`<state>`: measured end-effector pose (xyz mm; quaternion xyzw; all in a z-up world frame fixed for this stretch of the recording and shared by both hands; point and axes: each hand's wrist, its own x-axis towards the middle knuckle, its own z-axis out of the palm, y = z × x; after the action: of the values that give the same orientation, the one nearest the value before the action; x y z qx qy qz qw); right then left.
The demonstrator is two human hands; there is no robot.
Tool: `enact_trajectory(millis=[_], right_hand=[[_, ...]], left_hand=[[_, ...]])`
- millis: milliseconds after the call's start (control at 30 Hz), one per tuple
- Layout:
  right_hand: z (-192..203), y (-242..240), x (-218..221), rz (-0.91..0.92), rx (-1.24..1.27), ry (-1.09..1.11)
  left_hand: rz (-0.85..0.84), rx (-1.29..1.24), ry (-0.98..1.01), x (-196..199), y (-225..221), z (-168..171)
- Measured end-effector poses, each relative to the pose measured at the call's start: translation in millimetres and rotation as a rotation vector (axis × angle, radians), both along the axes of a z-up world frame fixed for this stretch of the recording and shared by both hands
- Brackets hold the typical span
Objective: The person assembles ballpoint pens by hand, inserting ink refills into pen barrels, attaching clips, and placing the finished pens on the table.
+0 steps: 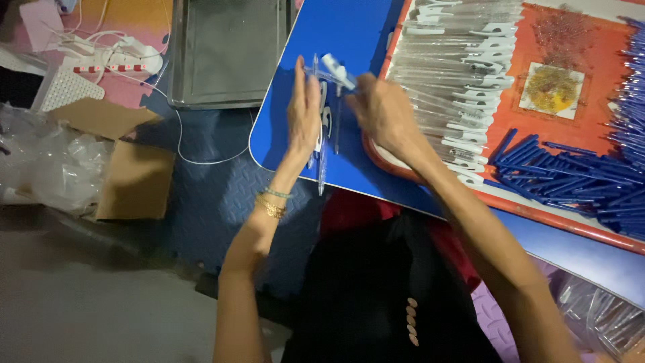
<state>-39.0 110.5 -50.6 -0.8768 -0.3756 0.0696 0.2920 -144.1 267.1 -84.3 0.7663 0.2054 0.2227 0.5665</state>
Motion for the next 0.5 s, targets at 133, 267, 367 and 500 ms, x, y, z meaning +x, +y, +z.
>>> enact_trajectory(millis=[133, 267, 367, 500], right_hand=[[11.9, -0.3, 14.3, -0.096, -0.182, -0.232], [-10.2, 8.8, 27.2, -0.071, -0.291, -0.393], [-3.5, 5.1, 29.4, -0.050, -0.278, -0.498], [59.6, -32.9, 27.4, -0.051, -0.421, -0.317]], left_hand=[[-0.030, 0.415, -0.016, -11.5, -0.5, -26.8], [-0.058, 0.783, 0.339, -10.6, 0.2, -29.8], [-0.038, 0.870, 0.467, -2.8, 4.6, -30.7], [-0.143, 0.818, 0.541, 1.1, 8.1, -20.8]])
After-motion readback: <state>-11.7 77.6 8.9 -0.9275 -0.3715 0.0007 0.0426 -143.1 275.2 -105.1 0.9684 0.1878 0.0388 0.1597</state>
